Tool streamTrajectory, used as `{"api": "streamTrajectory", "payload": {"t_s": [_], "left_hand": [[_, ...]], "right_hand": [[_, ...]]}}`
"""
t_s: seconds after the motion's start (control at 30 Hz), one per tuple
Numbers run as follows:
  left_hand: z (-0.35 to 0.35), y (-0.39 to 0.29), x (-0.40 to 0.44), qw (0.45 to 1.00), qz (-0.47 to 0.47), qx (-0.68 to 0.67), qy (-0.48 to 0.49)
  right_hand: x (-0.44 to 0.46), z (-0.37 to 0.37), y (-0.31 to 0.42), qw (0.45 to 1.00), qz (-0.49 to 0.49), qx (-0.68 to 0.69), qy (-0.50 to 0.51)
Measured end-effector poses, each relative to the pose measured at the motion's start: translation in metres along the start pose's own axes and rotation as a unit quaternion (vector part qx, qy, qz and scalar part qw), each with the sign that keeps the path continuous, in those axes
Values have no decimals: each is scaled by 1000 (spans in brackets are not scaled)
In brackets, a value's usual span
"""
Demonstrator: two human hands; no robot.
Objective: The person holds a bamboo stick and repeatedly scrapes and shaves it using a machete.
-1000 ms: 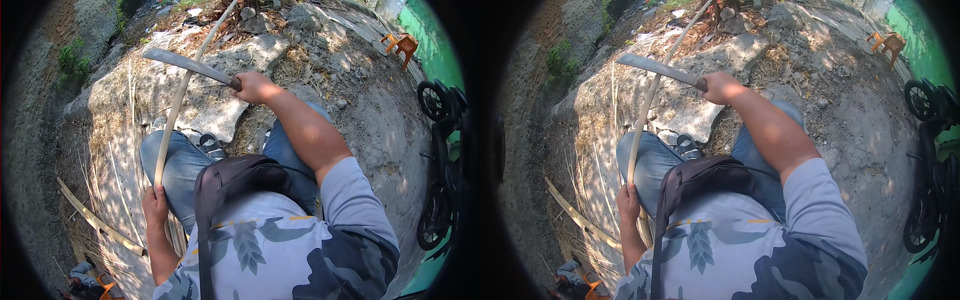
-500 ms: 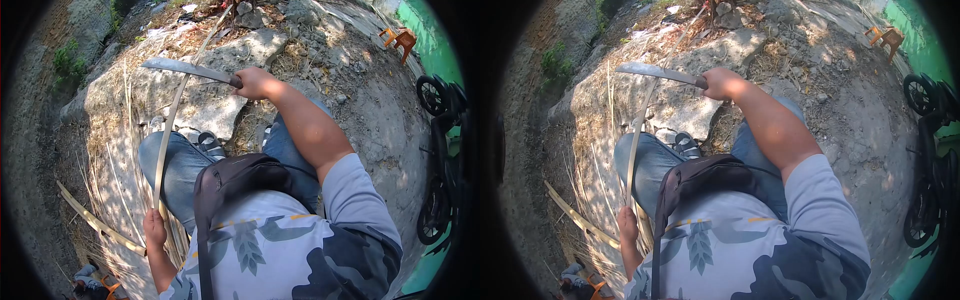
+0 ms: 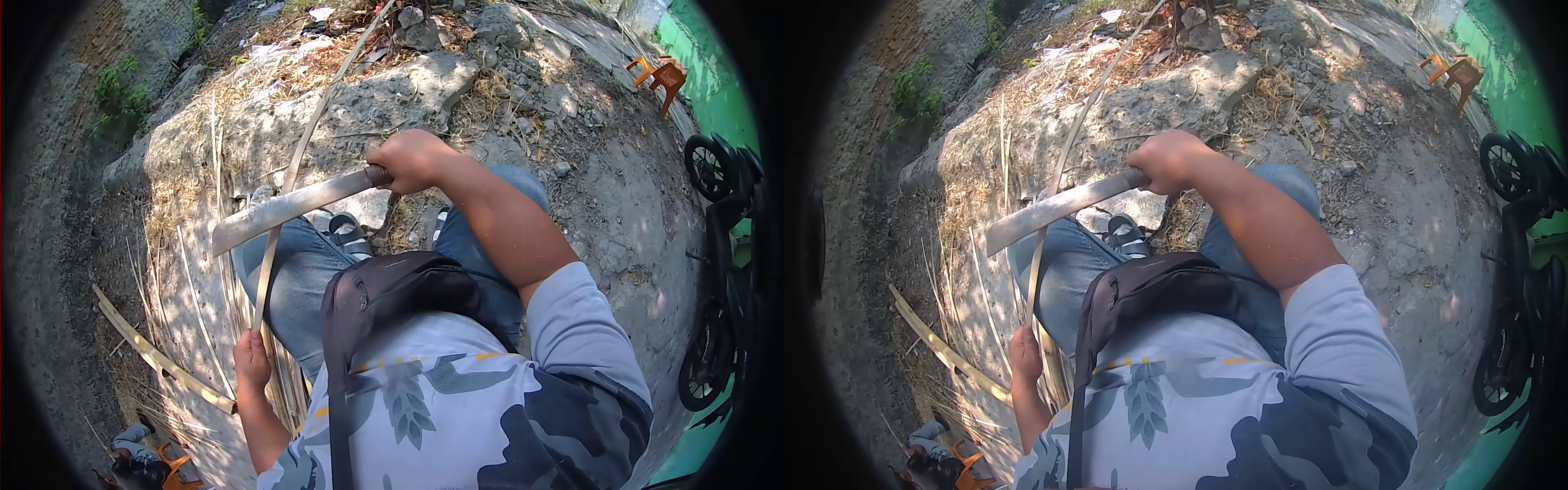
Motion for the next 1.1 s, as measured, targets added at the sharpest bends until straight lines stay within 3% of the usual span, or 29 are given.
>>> {"api": "streamTrajectory", "payload": {"t_s": [0.2, 0.33, 0.43, 0.67, 0.8, 0.93, 1.03, 1.1], "left_hand": [[-16, -2, 8, 1000, -17, -20, -16], [-14, -18, 9, 1000, -18, 3, -11], [-9, -20, 9, 999, -38, -7, 3], [-11, -54, 8, 995, 21, 98, 5], [-6, -51, 11, 993, 16, 114, -12], [-11, -44, 11, 996, 22, 92, -5], [-16, -59, 17, 996, 27, 79, 11], [-16, -61, 18, 997, 28, 77, 13]], "right_hand": [[4, -4, -69, 967, -195, 139, -88], [-4, -2, -61, 965, -223, 120, -71], [-4, 0, -55, 960, -183, 145, -155], [-3, 4, -8, 999, -51, 7, -10], [-5, 10, 2, 1000, 2, -5, -7], [2, 5, -43, 986, -146, 40, -63], [0, 1, -72, 953, -212, 175, -125], [-1, -10, -74, 955, -233, 149, -109]]}}
Point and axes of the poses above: each hand's wrist, its own x-axis towards the middle knuckle, its own z-axis out of the back of the hand, y = z × x, the point moved 3 cm from there along x, towards the middle knuckle, and after that the axes turned 12 degrees about -y, right-handed, at the moved point
